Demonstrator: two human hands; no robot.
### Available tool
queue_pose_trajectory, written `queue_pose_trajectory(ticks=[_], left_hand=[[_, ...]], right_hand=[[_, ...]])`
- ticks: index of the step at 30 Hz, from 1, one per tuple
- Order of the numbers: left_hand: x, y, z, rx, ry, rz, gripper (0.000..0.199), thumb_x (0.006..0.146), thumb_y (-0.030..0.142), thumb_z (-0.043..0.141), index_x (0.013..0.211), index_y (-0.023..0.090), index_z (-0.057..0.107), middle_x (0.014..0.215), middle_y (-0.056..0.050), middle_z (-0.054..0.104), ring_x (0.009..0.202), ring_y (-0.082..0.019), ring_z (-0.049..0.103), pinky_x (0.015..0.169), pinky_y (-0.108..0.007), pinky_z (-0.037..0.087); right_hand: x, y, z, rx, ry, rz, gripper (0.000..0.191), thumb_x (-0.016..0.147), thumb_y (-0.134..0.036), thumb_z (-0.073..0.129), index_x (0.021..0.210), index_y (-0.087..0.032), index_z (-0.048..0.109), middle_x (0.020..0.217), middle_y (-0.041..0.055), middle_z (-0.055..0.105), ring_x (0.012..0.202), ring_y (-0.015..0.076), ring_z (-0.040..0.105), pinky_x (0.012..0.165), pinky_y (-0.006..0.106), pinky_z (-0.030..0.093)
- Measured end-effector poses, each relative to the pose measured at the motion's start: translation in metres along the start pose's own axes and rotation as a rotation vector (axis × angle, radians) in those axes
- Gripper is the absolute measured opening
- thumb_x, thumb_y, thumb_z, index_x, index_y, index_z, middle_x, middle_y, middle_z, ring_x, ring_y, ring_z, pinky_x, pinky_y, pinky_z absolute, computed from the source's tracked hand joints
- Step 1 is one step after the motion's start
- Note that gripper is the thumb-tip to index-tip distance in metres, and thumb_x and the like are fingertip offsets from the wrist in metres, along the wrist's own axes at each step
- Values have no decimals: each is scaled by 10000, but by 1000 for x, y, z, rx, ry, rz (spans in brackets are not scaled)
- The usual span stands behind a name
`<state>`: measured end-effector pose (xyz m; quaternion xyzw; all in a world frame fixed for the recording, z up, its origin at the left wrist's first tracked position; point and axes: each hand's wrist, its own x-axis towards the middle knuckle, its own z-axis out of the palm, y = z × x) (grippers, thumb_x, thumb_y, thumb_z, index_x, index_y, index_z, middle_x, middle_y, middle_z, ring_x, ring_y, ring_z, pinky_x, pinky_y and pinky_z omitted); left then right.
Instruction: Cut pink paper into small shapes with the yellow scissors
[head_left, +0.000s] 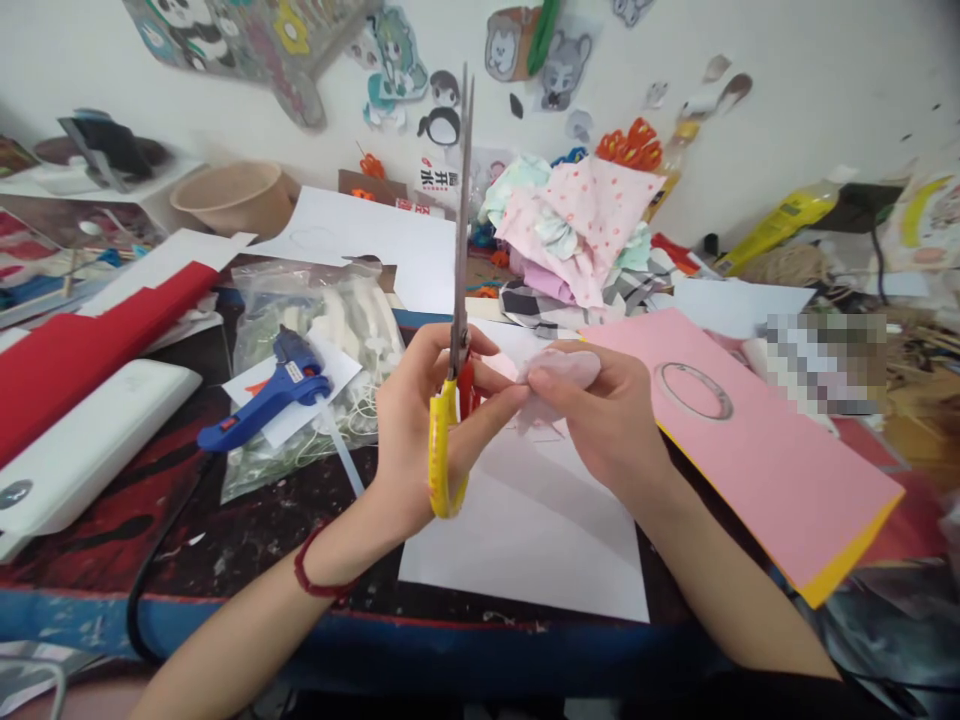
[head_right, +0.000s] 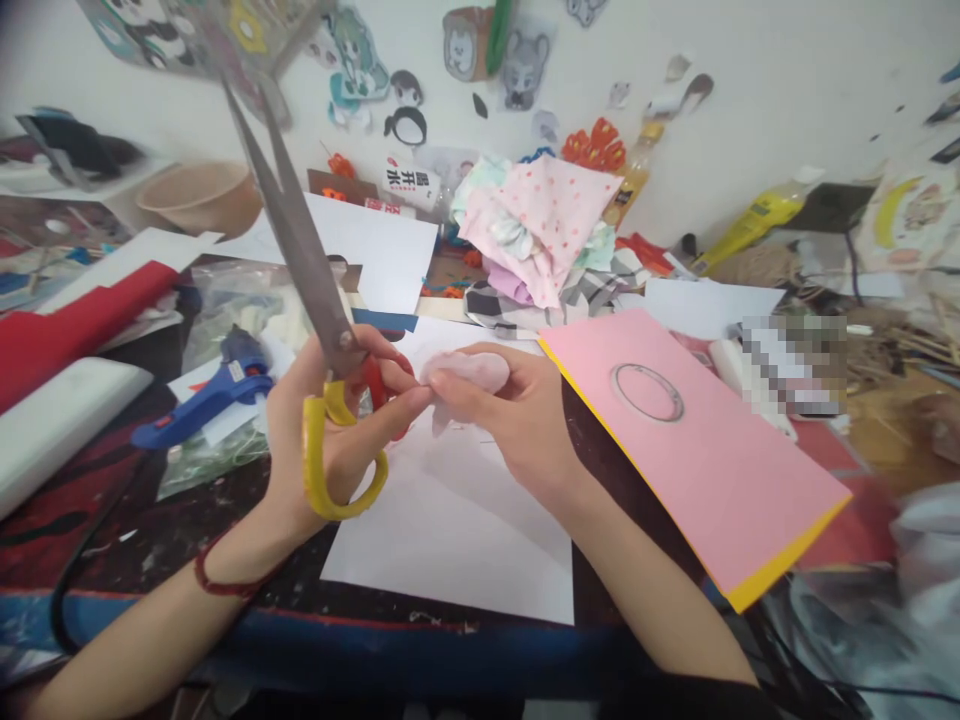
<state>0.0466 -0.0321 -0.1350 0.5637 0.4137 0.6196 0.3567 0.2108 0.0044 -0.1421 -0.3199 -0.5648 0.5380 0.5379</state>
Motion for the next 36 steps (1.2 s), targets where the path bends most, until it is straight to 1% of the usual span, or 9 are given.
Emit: queue_pose_trajectory(ticks=[4, 5, 8, 11, 14, 18, 22, 28, 36], left_hand=[[-1, -8, -9, 128, -73, 68, 382, 814, 318, 862, 1068, 221, 594, 773, 29, 695, 715, -137, 685, 617, -245, 513], [-1, -10, -11, 174, -103, 98, 416, 818, 377, 860, 1097, 224, 593, 791, 23, 696, 729, -143, 680, 645, -258, 512], [1, -11, -17, 327, -217, 201, 532, 829, 603, 790, 1132, 219, 579, 812, 8, 674, 676, -142, 610, 591, -266, 450], [1, -8, -15, 490, -268, 288, 650, 813, 759, 694, 1106, 198, 545, 924, -50, 666, 740, -178, 593, 644, -304, 471], [-1, -5, -10, 623, -272, 319, 565, 913, 712, 598, 1110, 187, 529, 936, -63, 651, 781, -198, 598, 701, -326, 488], [-4, -1, -9, 673, -247, 313, 375, 1009, 545, 544, 1105, 182, 538, 859, -27, 629, 708, -177, 576, 645, -293, 459], [-3, 2, -10, 687, -257, 338, 333, 1012, 494, 573, 1089, 170, 559, 828, -16, 636, 645, -155, 534, 585, -267, 409], [-4, 4, -12, 732, -255, 335, 318, 997, 485, 615, 1064, 177, 582, 720, 33, 586, 546, -122, 479, 538, -233, 378], [-4, 5, -13, 701, -269, 350, 322, 991, 512, 619, 1029, 195, 585, 630, 73, 523, 475, -97, 409, 482, -205, 336]], right_hand=[[-1, -3, 1, -99, 141, -120, 87, 795, -292, 845, 754, -233, 797, 690, -7, 705, 591, 117, 590, 483, 255, 470], [0, -4, 0, -126, 170, -161, 106, 798, -304, 842, 742, -231, 789, 685, -5, 697, 593, 119, 581, 484, 261, 460], [1, -7, -7, -154, 211, -273, 140, 811, -336, 831, 733, -242, 764, 697, -6, 687, 621, 132, 584, 512, 276, 459], [3, -8, -12, -170, 229, -348, 140, 817, -373, 827, 776, -261, 753, 747, -9, 689, 669, 145, 610, 568, 295, 497], [4, -9, -13, -206, 247, -396, 225, 797, -450, 836, 753, -258, 727, 751, -4, 671, 683, 155, 617, 609, 320, 522], [4, -9, -13, -201, 221, -415, 229, 808, -466, 822, 768, -265, 719, 765, 1, 685, 730, 173, 667, 667, 347, 567], [5, -9, -16, -223, 130, -439, 143, 834, -401, 807, 831, -279, 732, 854, 16, 746, 839, 212, 722, 755, 409, 618], [9, -5, -22, -233, 56, -568, 61, 851, -249, 784, 888, -289, 755, 939, 18, 775, 895, 232, 756, 817, 449, 631], [7, -5, -25, -259, 62, -542, 78, 834, -251, 802, 897, -265, 758, 939, 30, 807, 845, 239, 778, 799, 456, 655]])
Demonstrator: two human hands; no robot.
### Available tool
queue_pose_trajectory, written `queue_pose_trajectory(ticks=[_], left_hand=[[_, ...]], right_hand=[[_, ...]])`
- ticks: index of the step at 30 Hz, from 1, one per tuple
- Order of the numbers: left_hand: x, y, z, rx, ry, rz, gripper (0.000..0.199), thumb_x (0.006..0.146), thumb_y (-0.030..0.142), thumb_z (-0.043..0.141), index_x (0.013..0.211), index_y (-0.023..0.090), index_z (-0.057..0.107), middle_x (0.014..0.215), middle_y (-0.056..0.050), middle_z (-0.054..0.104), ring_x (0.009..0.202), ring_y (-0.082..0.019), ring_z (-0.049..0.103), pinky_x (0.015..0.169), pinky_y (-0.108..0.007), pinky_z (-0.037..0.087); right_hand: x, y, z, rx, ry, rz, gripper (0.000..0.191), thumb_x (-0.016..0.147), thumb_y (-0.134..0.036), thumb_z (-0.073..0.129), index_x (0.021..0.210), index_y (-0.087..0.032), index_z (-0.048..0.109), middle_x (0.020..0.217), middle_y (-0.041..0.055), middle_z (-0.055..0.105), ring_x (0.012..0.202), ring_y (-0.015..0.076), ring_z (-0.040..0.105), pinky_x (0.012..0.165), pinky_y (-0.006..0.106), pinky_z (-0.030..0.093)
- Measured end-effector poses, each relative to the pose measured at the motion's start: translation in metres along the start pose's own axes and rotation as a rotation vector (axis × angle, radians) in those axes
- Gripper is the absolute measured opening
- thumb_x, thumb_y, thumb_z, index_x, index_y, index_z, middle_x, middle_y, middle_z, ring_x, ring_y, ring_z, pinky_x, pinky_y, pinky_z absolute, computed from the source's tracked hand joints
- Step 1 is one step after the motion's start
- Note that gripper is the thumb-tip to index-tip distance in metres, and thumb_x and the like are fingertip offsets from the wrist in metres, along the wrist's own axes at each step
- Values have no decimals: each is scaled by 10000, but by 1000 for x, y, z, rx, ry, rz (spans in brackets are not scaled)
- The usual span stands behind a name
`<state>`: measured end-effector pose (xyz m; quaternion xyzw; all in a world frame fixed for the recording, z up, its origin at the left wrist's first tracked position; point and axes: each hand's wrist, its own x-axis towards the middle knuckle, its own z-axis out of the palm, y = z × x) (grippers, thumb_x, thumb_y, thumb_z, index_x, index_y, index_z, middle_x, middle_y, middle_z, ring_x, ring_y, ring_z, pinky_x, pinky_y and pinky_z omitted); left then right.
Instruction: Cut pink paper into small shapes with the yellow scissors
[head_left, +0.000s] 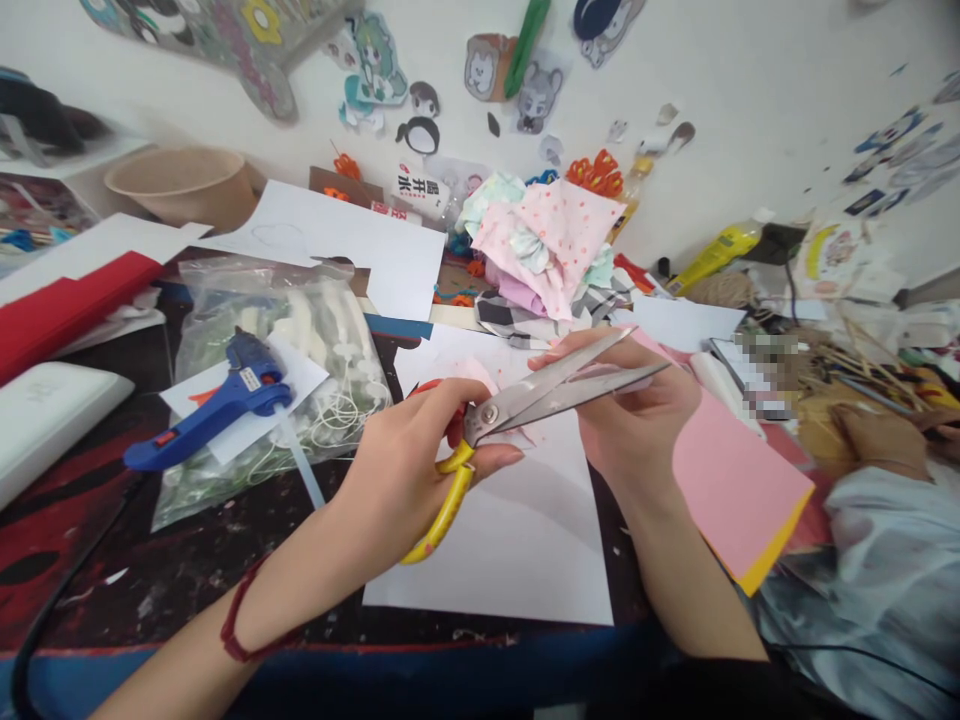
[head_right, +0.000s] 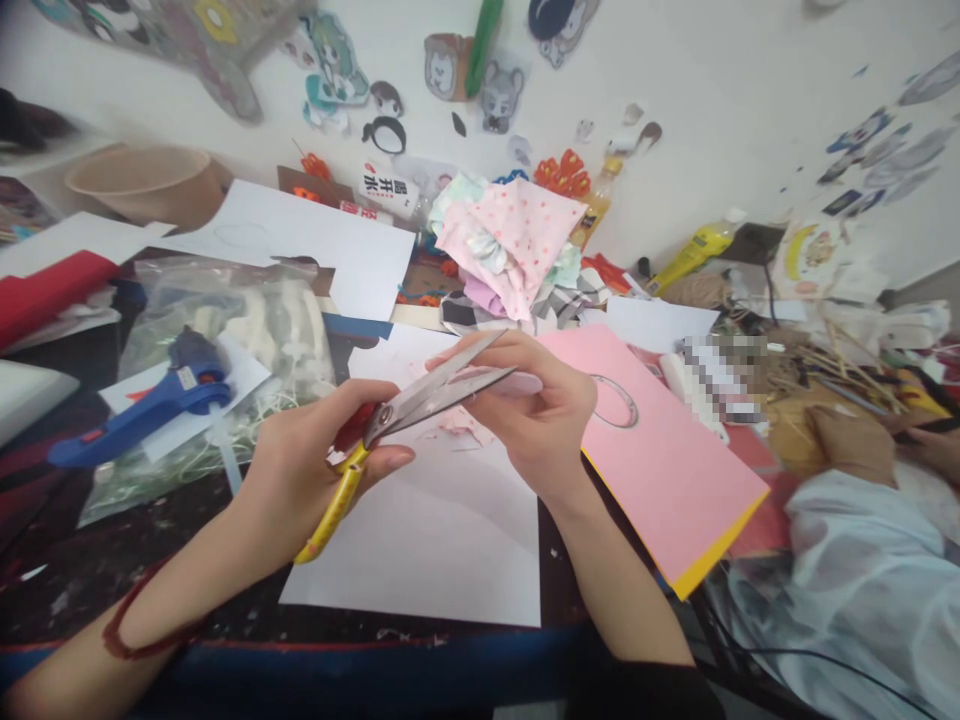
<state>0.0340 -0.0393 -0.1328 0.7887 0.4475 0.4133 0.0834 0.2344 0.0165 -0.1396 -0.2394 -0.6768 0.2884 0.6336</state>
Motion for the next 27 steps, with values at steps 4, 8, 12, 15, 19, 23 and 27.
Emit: queue_pose_trajectory(ticks=[4, 8, 12, 15, 19, 23, 27], left_hand=[[-1, 0, 0, -32, -14, -5, 285, 994, 483, 626, 1023, 202, 586, 641, 72, 531, 474, -93, 400, 476, -207, 317], [-1, 0, -1, -48, -25, -6, 252, 996, 454, 630, 1016, 206, 587, 657, 66, 550, 487, -96, 432, 480, -215, 309], [-1, 0, -1, -33, -21, 6, 253, 999, 452, 627, 998, 203, 585, 620, 80, 509, 463, -91, 392, 472, -209, 306], [-1, 1, -1, -34, -21, 6, 252, 992, 449, 640, 1000, 203, 587, 618, 80, 505, 463, -92, 389, 474, -210, 304], [-1, 0, -1, -43, -48, -18, 248, 1002, 461, 615, 1000, 214, 592, 612, 80, 507, 462, -91, 389, 486, -211, 307], [-1, 1, -2, -45, -57, -38, 246, 1009, 461, 598, 981, 217, 590, 590, 83, 468, 459, -91, 361, 476, -206, 295], [0, 2, -2, -47, -49, -4, 221, 1011, 430, 608, 979, 213, 578, 593, 86, 445, 462, -89, 357, 469, -197, 292]], right_hand=[[0, -1, -1, 20, -1, -17, 96, 844, -235, 793, 924, -279, 763, 945, 19, 809, 842, 231, 785, 776, 444, 664], [0, -4, -2, -13, -15, 27, 85, 845, -257, 797, 916, -278, 755, 955, 23, 808, 867, 245, 794, 779, 456, 671], [-1, -3, -2, -14, -7, -7, 81, 842, -257, 803, 909, -278, 761, 926, 21, 804, 872, 246, 798, 762, 440, 677], [0, -3, -3, -26, -13, -16, 86, 845, -252, 800, 917, -280, 763, 931, 21, 806, 877, 248, 798, 769, 451, 680], [0, -6, -4, -53, -22, 9, 68, 848, -250, 792, 901, -273, 755, 941, 28, 806, 884, 255, 798, 782, 469, 683], [1, -8, -4, -35, -24, -1, 75, 846, -232, 792, 898, -270, 752, 938, 29, 809, 880, 258, 801, 780, 471, 689], [1, -7, -4, -42, -24, -1, 81, 846, -218, 790, 898, -270, 754, 936, 30, 807, 876, 258, 801, 770, 466, 691]])
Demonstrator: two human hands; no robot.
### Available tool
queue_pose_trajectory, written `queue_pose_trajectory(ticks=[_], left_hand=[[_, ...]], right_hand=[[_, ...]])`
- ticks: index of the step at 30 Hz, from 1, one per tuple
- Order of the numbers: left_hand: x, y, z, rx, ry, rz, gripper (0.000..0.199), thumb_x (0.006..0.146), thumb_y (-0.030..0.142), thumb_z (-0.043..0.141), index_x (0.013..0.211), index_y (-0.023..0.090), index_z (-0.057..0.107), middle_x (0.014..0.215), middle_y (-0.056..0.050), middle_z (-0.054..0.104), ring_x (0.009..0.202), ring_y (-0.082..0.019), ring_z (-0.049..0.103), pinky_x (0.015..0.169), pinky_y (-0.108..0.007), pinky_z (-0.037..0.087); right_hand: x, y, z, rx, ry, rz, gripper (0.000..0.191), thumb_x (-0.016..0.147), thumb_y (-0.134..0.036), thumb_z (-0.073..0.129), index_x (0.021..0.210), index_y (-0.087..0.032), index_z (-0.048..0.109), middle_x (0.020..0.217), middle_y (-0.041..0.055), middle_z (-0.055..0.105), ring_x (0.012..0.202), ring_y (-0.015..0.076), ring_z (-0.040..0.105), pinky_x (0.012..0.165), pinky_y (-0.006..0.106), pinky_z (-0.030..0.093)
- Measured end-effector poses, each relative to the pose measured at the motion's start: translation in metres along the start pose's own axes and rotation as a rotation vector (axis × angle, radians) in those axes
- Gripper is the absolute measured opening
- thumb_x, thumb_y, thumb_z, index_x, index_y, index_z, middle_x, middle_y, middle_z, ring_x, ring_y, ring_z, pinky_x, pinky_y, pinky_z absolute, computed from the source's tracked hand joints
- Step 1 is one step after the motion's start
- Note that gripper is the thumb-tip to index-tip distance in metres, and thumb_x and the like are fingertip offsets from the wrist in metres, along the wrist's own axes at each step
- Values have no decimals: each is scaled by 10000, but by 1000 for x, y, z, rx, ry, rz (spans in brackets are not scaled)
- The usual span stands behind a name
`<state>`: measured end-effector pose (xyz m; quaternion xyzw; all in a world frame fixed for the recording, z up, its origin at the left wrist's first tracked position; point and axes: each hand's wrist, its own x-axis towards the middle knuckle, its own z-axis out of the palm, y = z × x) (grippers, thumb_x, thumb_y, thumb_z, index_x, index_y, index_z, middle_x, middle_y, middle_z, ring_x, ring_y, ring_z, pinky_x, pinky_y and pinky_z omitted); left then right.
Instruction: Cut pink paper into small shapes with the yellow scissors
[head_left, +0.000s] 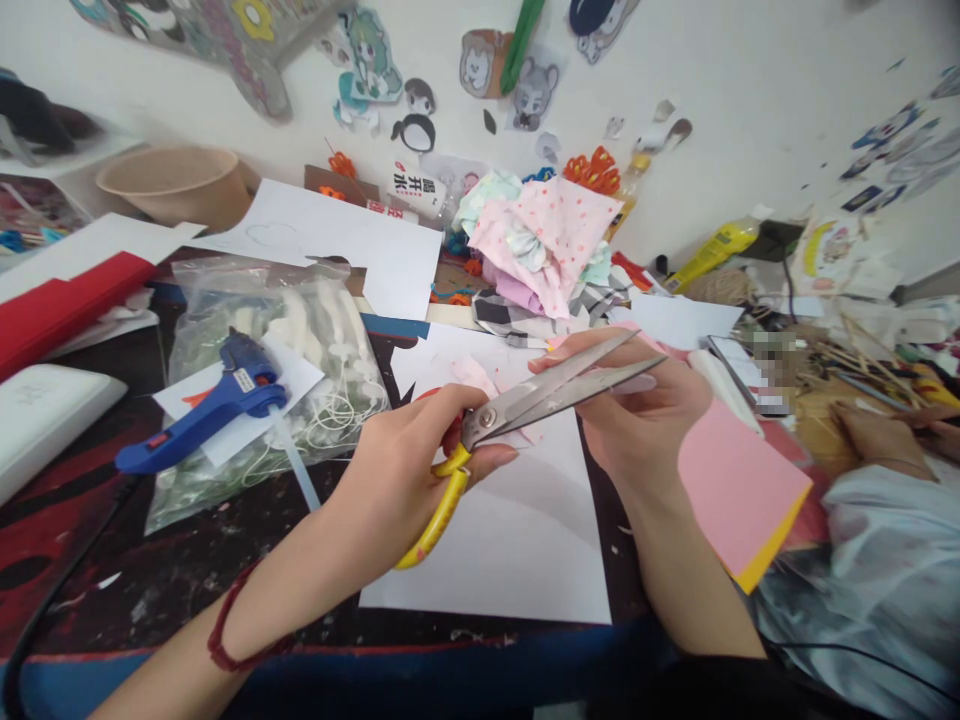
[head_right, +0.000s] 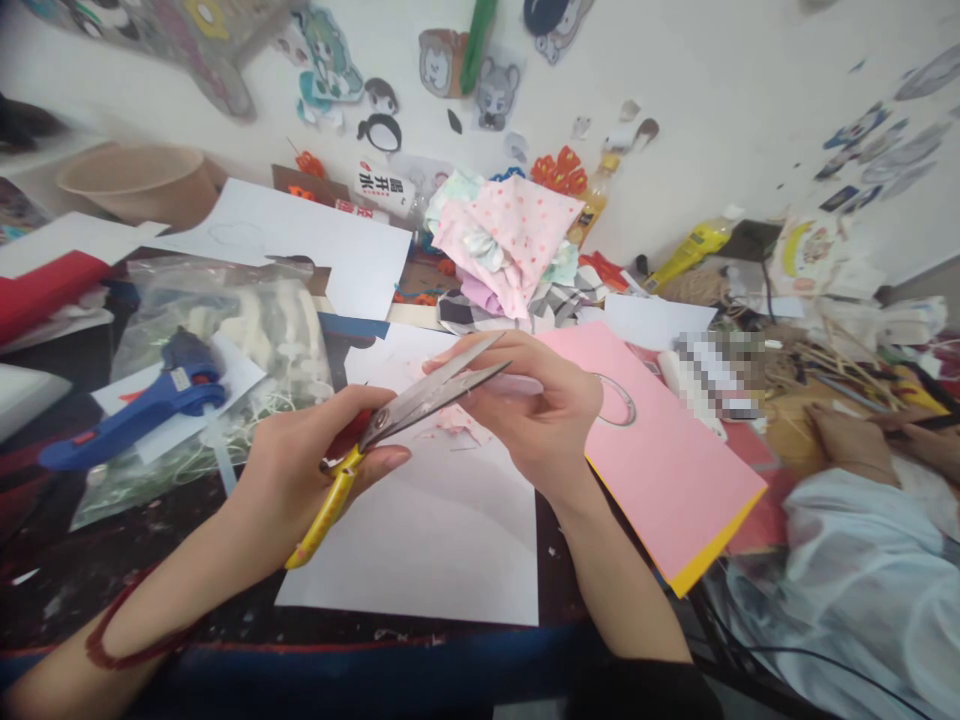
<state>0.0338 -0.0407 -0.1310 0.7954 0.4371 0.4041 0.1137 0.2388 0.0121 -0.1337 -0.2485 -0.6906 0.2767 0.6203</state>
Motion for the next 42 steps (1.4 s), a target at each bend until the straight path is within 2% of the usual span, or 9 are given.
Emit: queue_pose_trajectory(ticks=[6, 15, 24, 27, 29, 32, 37, 42], left_hand=[[0, 0, 1, 21, 13, 18, 205, 1011, 408, 610, 975, 209, 579, 594, 88, 446, 455, -89, 342, 465, -197, 286], [-1, 0, 0, 37, 16, 34, 197, 1010, 389, 619, 972, 200, 579, 597, 94, 434, 456, -80, 322, 458, -189, 271], [-2, -1, -1, 60, 9, 31, 233, 1025, 398, 596, 942, 180, 603, 572, 104, 397, 452, -67, 315, 448, -176, 268], [-3, -4, -1, 17, 18, -12, 239, 996, 414, 641, 934, 184, 626, 552, 107, 393, 448, -63, 331, 449, -178, 276], [-4, -7, -1, -53, 24, -94, 248, 972, 441, 666, 936, 196, 643, 549, 99, 429, 452, -67, 359, 450, -185, 293], [-3, -8, 0, -205, 46, -229, 270, 966, 476, 651, 942, 207, 667, 555, 69, 548, 450, -80, 430, 449, -203, 343], [4, -3, 0, -441, 148, -334, 225, 908, 416, 736, 969, 206, 680, 670, 5, 752, 547, -125, 660, 489, -208, 483], [10, 3, 0, -557, 159, -357, 322, 761, 287, 877, 967, 201, 645, 776, -3, 801, 691, -147, 754, 602, -212, 581]], right_hand=[[0, 5, 3, 49, 24, -76, 132, 842, -176, 790, 927, -277, 782, 911, 17, 807, 853, 241, 795, 763, 444, 685], [2, 4, 2, 65, 29, -106, 187, 829, -108, 777, 936, -261, 794, 916, 15, 814, 839, 227, 793, 760, 415, 679], [2, 5, -4, -16, -9, -93, 140, 828, -166, 798, 945, -243, 794, 930, 30, 820, 804, 219, 779, 764, 421, 686], [4, 7, -4, 2, 3, -96, 185, 802, -152, 815, 956, -256, 803, 941, 25, 816, 817, 216, 773, 757, 405, 672], [6, 6, -4, 33, 6, -91, 180, 798, -149, 815, 940, -259, 805, 922, 21, 814, 823, 213, 770, 755, 394, 660], [6, 2, -2, 68, -14, 4, 123, 815, -169, 799, 902, -256, 802, 865, 13, 807, 776, 201, 762, 723, 378, 650], [2, -3, 1, 87, -84, 304, 74, 795, -236, 842, 860, -224, 809, 778, 13, 784, 670, 162, 726, 560, 282, 590], [-1, -3, 7, 169, -180, 381, 57, 806, -236, 839, 858, -237, 816, 758, -3, 786, 643, 134, 720, 528, 237, 573]])
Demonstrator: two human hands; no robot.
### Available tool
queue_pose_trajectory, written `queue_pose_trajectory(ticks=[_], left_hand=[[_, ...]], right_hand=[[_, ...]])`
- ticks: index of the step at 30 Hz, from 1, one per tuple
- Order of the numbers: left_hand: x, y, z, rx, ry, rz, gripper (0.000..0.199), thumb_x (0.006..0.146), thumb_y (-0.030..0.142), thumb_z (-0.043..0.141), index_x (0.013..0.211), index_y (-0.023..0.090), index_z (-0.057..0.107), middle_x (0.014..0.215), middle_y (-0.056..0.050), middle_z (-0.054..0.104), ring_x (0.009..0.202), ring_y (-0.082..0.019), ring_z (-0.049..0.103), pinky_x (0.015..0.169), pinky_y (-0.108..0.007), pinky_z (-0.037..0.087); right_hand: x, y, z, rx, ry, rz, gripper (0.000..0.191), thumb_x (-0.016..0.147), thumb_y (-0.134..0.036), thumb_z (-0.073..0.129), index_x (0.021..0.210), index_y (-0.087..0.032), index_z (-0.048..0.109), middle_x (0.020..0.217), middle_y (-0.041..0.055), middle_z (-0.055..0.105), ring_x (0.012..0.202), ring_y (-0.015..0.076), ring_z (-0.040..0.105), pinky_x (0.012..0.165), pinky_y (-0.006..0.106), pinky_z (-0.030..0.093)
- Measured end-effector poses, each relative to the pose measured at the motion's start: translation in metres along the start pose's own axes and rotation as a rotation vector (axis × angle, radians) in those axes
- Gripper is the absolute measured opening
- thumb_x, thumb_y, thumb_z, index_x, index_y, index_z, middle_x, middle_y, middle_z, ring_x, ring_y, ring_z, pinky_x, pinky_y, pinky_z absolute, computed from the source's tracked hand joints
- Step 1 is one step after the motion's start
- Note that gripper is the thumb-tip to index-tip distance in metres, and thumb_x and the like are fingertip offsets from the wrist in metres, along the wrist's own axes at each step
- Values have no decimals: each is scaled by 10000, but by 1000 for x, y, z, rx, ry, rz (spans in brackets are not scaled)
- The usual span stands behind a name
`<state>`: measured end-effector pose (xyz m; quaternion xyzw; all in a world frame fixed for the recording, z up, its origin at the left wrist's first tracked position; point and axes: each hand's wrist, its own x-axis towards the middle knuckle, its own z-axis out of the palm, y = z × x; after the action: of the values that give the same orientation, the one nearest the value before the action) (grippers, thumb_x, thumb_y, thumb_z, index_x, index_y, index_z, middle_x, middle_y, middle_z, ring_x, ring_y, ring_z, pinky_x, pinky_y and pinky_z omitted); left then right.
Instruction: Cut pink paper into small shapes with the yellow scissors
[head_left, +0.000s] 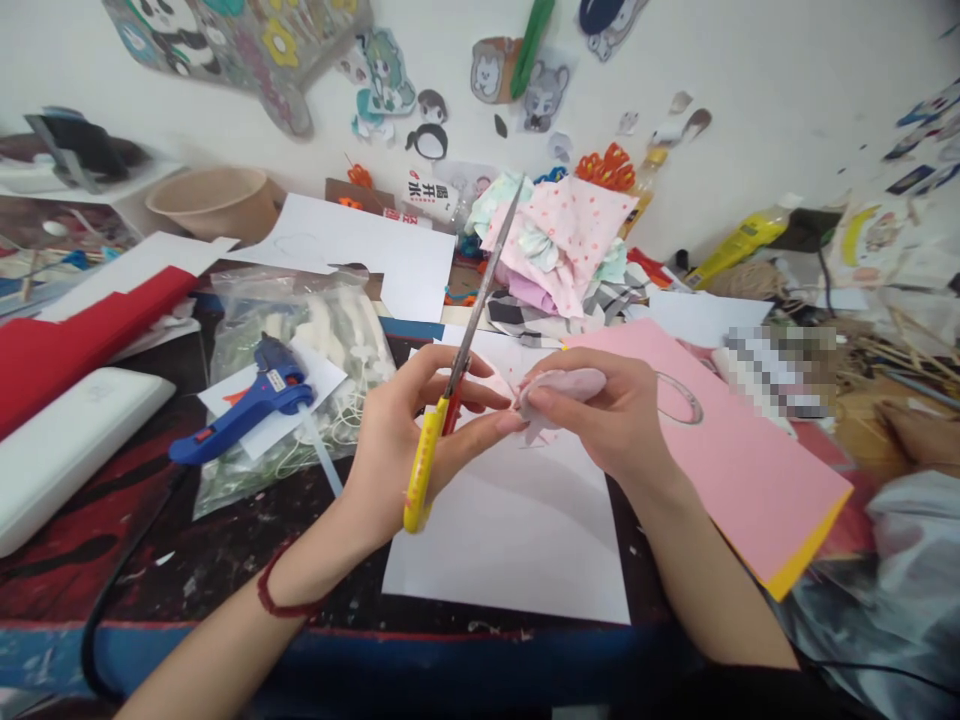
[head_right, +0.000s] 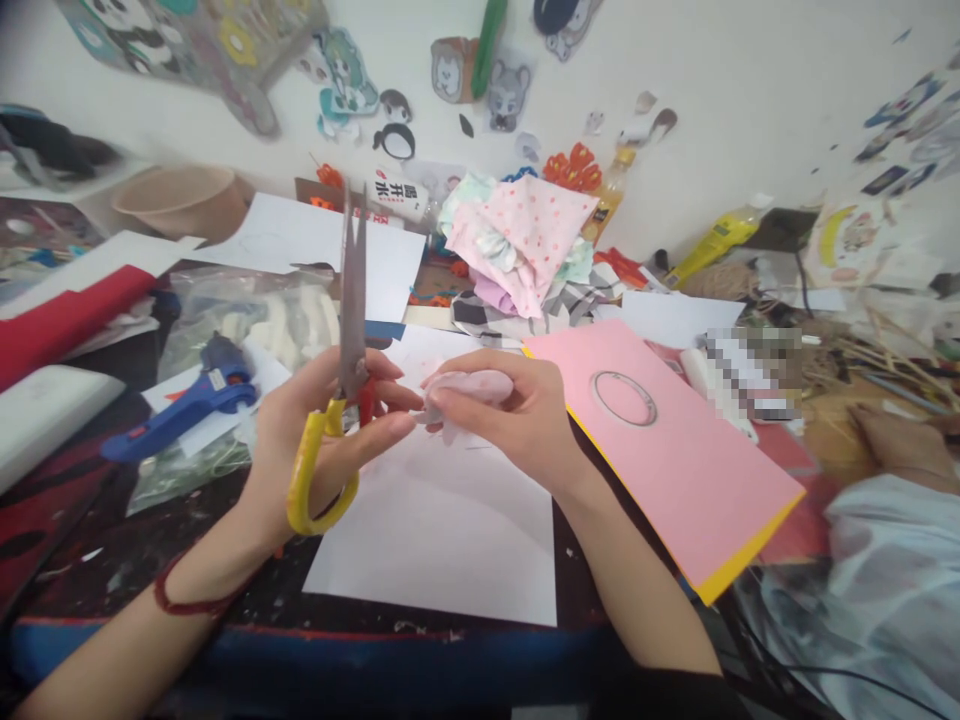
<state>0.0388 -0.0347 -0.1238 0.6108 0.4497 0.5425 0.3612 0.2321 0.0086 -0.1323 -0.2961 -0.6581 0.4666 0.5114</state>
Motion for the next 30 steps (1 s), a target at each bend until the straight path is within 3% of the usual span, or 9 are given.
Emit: queue_pose_trajectory(ticks=[6, 9, 15, 20, 23, 30], left_hand=[[-4, -2, 7, 28, 57, 48, 267, 779, 88, 795, 949, 208, 628, 674, 69, 724, 633, -82, 694, 592, -168, 542], [-7, -9, 10, 24, 103, 121, 281, 793, 89, 800, 981, 217, 634, 704, 73, 726, 662, -78, 695, 649, -185, 553], [-10, -16, 15, 33, 194, 244, 282, 807, 148, 831, 1008, 236, 655, 756, 51, 716, 650, -100, 675, 666, -260, 544], [-10, -16, 18, 41, 162, 249, 265, 821, 125, 810, 1003, 224, 644, 772, 45, 721, 657, -97, 681, 663, -247, 547], [-11, -16, 16, 54, 117, 235, 294, 828, 207, 838, 1044, 232, 641, 772, 45, 736, 680, -99, 689, 655, -230, 541], [-7, -10, 8, 132, 25, 93, 270, 872, 347, 806, 1050, 225, 643, 763, 28, 760, 648, -120, 712, 604, -226, 559]], right_hand=[[0, 3, 2, 37, -23, 76, 115, 797, -240, 852, 901, -285, 830, 799, -28, 787, 672, 100, 715, 583, 200, 577], [1, 4, 4, 98, 3, 137, 161, 786, -261, 862, 938, -303, 831, 886, -21, 791, 743, 100, 713, 613, 194, 577], [3, 5, 13, 336, 65, 306, 111, 779, -355, 863, 794, -261, 805, 727, -12, 715, 594, 104, 632, 497, 227, 524], [4, 9, 13, 376, 100, 389, 243, 700, -430, 906, 700, -228, 770, 684, -7, 647, 566, 94, 554, 460, 230, 440], [4, 8, 13, 348, 122, 376, 287, 667, -456, 917, 670, -221, 754, 664, -12, 612, 559, 89, 515, 450, 231, 404], [5, 5, 11, 328, 143, 310, 218, 691, -378, 915, 712, -217, 769, 703, -10, 672, 614, 98, 582, 493, 218, 473]])
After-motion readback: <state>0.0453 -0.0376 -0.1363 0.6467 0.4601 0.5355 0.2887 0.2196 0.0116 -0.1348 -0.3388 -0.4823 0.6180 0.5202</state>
